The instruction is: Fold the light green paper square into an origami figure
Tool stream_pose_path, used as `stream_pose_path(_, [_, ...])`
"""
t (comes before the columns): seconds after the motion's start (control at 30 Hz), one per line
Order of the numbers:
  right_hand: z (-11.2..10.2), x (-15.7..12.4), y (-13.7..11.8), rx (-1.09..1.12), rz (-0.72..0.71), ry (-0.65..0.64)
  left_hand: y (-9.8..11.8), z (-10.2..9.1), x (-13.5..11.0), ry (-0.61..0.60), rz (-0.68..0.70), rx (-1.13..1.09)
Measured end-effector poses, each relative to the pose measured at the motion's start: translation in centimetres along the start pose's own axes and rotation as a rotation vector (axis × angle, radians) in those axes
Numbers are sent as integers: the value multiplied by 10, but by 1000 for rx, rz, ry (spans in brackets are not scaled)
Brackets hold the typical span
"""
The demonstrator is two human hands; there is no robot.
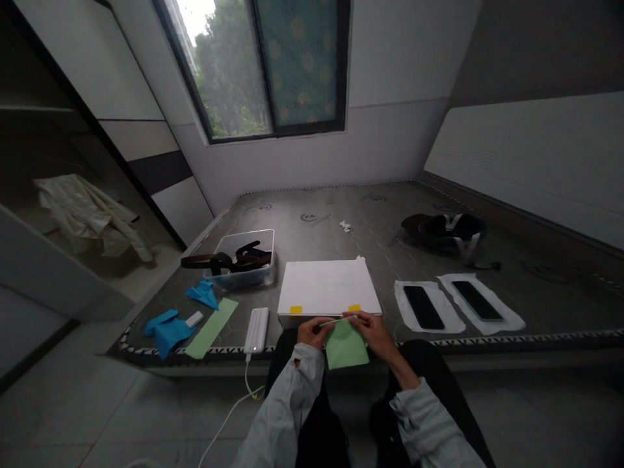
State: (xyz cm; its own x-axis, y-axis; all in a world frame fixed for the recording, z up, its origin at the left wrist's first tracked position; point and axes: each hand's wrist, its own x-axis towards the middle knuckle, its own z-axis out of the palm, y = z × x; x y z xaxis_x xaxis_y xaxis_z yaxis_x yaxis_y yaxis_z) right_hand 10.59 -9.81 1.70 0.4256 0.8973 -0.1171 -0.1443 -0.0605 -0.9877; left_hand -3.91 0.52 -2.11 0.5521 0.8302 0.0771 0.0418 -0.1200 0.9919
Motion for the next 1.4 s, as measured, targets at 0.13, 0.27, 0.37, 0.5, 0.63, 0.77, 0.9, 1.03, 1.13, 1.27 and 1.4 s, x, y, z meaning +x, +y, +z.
stream_pose_path(0.13, [-2, 3, 6, 73, 22, 81, -2, 1, 1, 61, 12, 2])
stream_pose_path(0.27, [-4, 4, 8, 201, -7, 145, 1, 0, 0, 72, 27, 74])
stream_pose_path(0.37, [-5, 2, 5, 151, -44, 128, 2, 0, -3, 42, 36, 161])
stream_pose_path(0.5, [0, -6, 0, -72, -100, 69, -1, 2, -7, -92, 176, 336])
stream_pose_path(0.63, [3, -10, -1, -251, -166, 39, -10, 0, -7, -154, 289, 438])
stream_pose_path(0.77, [0, -10, -7, -432, -250, -48, -14, -3, -9, -71, 393, 452])
stream_pose_path(0.9, [-4, -10, -10, -463, -328, -71, -5, -1, -13, -33, 441, 509])
stream_pose_path(1.03, [-7, -12, -8, -315, -388, -60, 3, 0, -14, -47, 501, 565])
stream_pose_path(1.13, [-4, -17, -10, -343, -388, -78, -5, 0, -11, -171, 584, 613])
stream_pose_path(1.27, [5, -23, -17, -436, -351, -44, -25, -5, -7, -258, 603, 653])
stream_pose_path(1.4, [-1, -18, -12, -549, -382, -80, -28, -11, -4, -304, 731, 669])
